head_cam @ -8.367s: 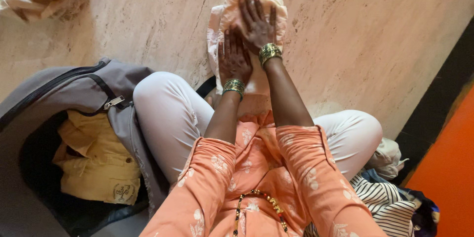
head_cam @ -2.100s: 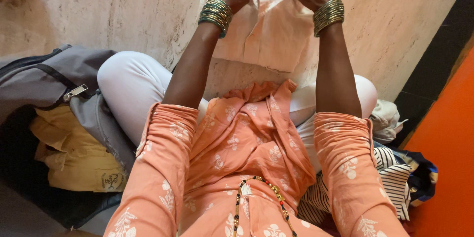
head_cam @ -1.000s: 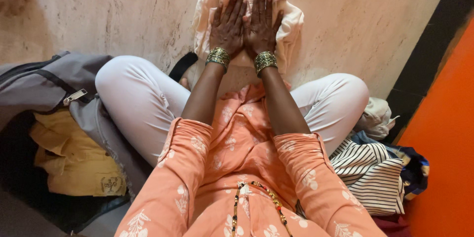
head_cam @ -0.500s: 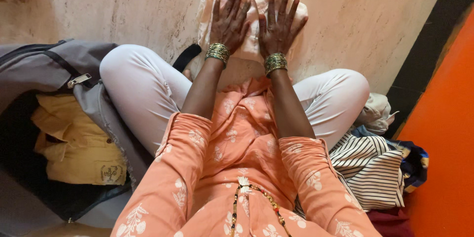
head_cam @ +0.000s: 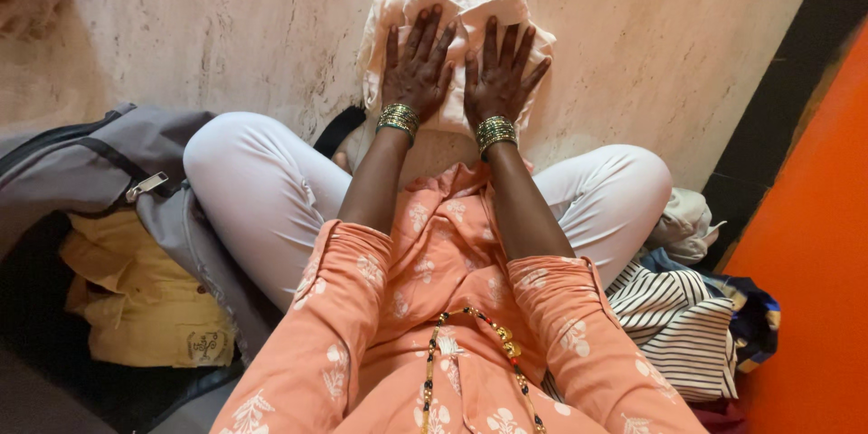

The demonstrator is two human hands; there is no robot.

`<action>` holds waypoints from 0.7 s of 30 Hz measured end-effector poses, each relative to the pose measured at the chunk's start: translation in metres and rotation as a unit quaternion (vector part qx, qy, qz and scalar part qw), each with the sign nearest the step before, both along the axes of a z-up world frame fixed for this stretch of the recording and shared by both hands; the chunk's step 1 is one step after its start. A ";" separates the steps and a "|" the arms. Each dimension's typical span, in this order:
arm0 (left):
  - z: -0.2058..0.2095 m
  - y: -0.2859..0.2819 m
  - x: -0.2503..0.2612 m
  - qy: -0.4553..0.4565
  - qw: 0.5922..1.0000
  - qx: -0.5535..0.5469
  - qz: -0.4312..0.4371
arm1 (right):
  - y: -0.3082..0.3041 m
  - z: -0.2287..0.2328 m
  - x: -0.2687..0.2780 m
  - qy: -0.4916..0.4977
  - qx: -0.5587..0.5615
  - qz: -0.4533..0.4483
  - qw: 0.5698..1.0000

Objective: The person folds a light-colored cloth by hand, spreading it out on the floor, smoothing it with their palms, and folding it into a rectangle before placing it inside a backpack.

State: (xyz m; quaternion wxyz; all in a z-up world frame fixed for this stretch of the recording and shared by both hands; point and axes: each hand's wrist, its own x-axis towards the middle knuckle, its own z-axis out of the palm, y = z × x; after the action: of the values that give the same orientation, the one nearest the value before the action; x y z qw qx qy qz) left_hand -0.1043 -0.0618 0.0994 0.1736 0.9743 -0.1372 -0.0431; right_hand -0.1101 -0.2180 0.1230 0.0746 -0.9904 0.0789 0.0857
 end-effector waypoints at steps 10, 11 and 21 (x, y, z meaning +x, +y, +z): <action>-0.029 0.032 0.021 -0.079 0.930 -0.035 0.358 | -0.066 -0.064 -0.009 -0.173 0.138 -0.347 0.911; -0.021 0.042 0.024 0.036 0.901 -0.069 0.426 | -0.075 -0.069 0.000 -0.175 0.155 -0.428 0.873; -0.039 0.021 0.041 0.207 0.889 -0.213 0.348 | -0.093 -0.064 -0.004 -0.081 0.515 -0.198 0.830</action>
State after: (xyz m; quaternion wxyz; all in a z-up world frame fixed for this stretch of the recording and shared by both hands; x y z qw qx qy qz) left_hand -0.0637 -0.0411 0.0602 0.4055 0.8681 0.2439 -0.1501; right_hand -0.1141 -0.3109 0.0588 0.5955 -0.7750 0.2110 0.0170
